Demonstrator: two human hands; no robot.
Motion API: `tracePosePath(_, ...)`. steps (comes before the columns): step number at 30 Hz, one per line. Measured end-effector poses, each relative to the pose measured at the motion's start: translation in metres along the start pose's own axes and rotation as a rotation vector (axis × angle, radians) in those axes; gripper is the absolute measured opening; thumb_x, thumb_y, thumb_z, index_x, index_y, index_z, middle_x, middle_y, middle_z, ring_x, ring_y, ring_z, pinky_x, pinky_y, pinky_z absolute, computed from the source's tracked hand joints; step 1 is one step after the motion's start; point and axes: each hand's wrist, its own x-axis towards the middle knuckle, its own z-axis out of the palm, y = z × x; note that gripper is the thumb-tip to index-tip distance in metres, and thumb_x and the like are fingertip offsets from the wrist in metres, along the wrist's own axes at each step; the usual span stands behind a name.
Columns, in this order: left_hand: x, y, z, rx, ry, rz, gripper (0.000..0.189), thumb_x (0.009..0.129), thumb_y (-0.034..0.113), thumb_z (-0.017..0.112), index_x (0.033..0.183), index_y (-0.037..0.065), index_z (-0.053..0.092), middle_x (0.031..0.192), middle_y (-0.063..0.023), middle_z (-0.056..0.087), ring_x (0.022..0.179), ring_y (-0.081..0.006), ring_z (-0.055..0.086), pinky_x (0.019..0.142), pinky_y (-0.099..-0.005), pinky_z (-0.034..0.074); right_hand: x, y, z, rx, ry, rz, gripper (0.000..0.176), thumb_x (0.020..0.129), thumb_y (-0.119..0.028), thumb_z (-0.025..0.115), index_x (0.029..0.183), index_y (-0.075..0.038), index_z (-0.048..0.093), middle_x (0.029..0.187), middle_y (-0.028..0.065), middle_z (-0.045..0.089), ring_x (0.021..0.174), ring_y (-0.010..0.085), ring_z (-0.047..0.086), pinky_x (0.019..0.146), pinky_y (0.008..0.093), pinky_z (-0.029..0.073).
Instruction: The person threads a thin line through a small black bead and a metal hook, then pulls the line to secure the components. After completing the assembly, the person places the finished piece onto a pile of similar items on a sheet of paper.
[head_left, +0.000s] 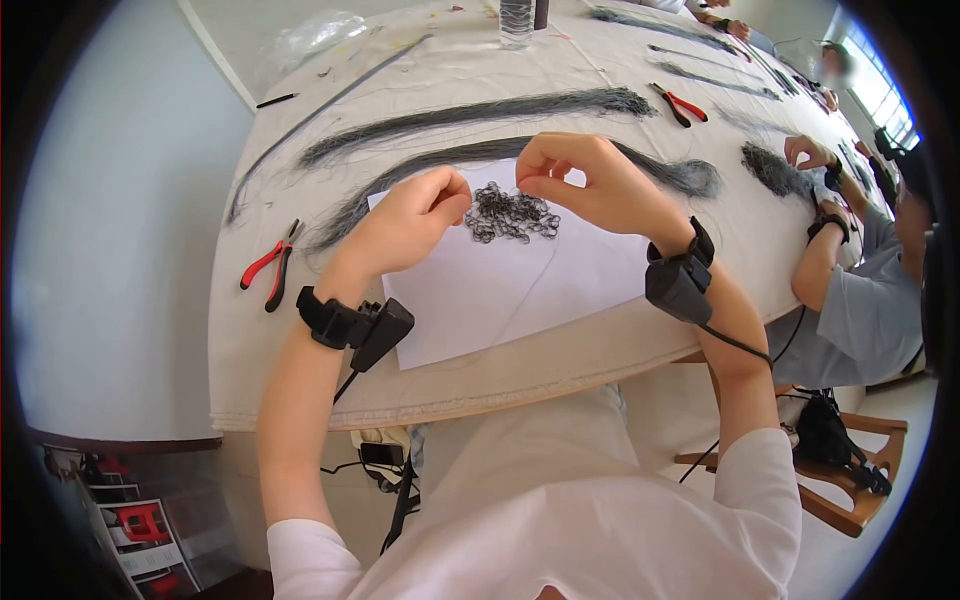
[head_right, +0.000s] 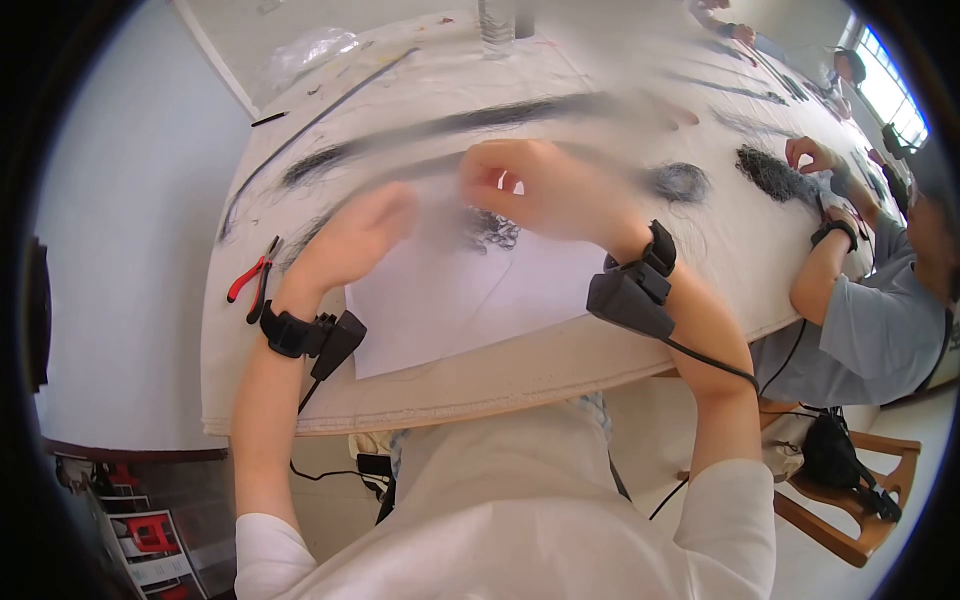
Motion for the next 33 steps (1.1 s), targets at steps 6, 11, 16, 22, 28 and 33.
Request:
tracePosePath(6,-0.01,0.022,0.001,-0.323,-0.116,-0.139,0.017,0.095,0.021,0.051,0.091,0.005,0.056,0.075,0.0024,0.052,0.064,-0.0058,0.043,0.056,-0.0217,0.036,-0.002,-0.006,0.014,-0.073,0.05,-0.015,0.008,0.085,-0.009,0.065,0.089,-0.002,0.064,0.083,0.005,0.064,0.072,0.0148,0.058,0.068,0.0275,0.047)
tracePosePath(11,-0.012,0.018,0.01,-0.534,-0.144,-0.164,0.015,0.096,0.02,0.05,0.088,0.008,0.054,0.071,0.0055,0.045,0.061,-0.0036,0.037,0.053,-0.019,0.031,-0.002,-0.001,0.024,-0.011,0.063,0.007,0.008,0.083,-0.008,0.067,0.088,-0.002,0.065,0.081,0.0054,0.064,0.071,0.015,0.058,0.067,0.0274,0.047)
tracePosePath(16,-0.008,0.012,0.013,-0.664,-0.125,-0.206,0.016,0.096,0.02,0.049,0.085,0.01,0.053,0.07,0.0062,0.042,0.06,-0.0036,0.034,0.053,-0.0188,0.03,-0.003,-0.001,0.025,-0.015,0.075,-0.031,0.008,0.081,-0.007,0.068,0.088,-0.002,0.065,0.079,0.0056,0.064,0.07,0.0151,0.059,0.065,0.0274,0.046)
tracePosePath(22,-0.009,0.012,0.016,-0.597,-0.106,-0.151,0.016,0.095,0.019,0.051,0.087,0.007,0.056,0.072,0.0053,0.046,0.062,-0.0037,0.039,0.054,-0.0186,0.032,-0.004,-0.003,0.027,-0.037,0.092,-0.068,0.008,0.08,-0.004,0.068,0.086,-0.001,0.064,0.079,0.0066,0.063,0.068,0.0154,0.059,0.064,0.0274,0.047)
tracePosePath(28,-0.001,0.007,0.024,-0.152,0.325,0.327,0.009,0.087,0.006,0.06,0.096,0.007,0.063,0.079,0.001,0.059,0.07,-0.0075,0.053,0.057,-0.0212,0.041,-0.005,0.008,0.022,0.225,-0.016,0.075,0.009,0.087,-0.008,0.064,0.09,0.0,0.063,0.08,0.0027,0.063,0.07,0.0097,0.057,0.065,0.0243,0.047)
tracePosePath(33,-0.001,0.011,0.021,-0.097,0.327,0.49,0.011,0.083,0.001,0.064,0.09,0.01,0.067,0.082,0.0013,0.062,0.069,-0.0084,0.055,0.056,-0.0216,0.042,-0.006,0.004,0.016,0.396,-0.125,0.202,0.013,0.091,-0.011,0.061,0.093,0.001,0.062,0.082,0.0017,0.062,0.074,0.008,0.055,0.066,0.0228,0.046)
